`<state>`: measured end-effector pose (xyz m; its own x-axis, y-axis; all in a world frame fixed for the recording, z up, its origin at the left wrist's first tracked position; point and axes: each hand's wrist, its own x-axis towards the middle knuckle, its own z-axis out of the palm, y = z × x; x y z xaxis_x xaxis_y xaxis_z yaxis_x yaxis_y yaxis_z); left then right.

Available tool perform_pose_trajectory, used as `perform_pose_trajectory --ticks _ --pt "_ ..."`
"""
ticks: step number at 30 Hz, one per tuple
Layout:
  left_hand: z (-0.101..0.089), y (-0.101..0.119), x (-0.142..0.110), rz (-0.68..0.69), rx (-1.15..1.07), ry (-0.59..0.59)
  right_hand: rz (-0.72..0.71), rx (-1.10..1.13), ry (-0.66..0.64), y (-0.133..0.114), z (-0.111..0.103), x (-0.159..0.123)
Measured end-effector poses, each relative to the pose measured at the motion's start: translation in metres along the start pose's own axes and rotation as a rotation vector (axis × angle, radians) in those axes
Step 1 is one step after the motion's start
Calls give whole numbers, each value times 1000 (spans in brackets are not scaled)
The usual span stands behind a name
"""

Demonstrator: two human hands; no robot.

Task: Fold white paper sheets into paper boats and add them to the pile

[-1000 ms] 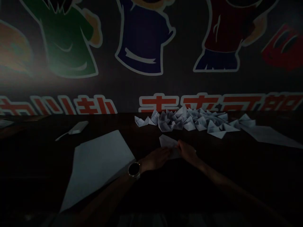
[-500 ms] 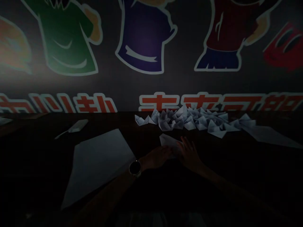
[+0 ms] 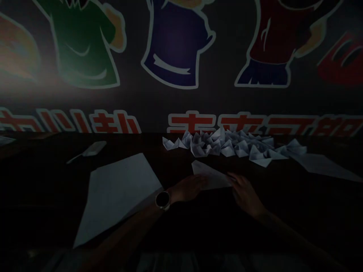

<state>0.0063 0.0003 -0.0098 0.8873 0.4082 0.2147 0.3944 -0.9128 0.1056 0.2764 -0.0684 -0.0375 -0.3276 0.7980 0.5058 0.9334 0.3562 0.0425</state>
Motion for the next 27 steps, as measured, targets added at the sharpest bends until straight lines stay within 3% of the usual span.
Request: perform_pose_trajectory --ticks 2,6,13,21,27 --pt "2 -1 0 -5 2 6 -106 70 -74 -16 -12 3" --pt "4 -1 0 -4 15 33 -153 98 -138 -44 -25 9" --pt "-2 -6 5 29 -91 31 -190 127 -210 -72 -23 16" --pt "4 -20 10 55 -207 33 -269 183 -296 -75 -27 26" --pt "-1 -15 11 56 -244 46 -256 214 -376 -77 -26 28"
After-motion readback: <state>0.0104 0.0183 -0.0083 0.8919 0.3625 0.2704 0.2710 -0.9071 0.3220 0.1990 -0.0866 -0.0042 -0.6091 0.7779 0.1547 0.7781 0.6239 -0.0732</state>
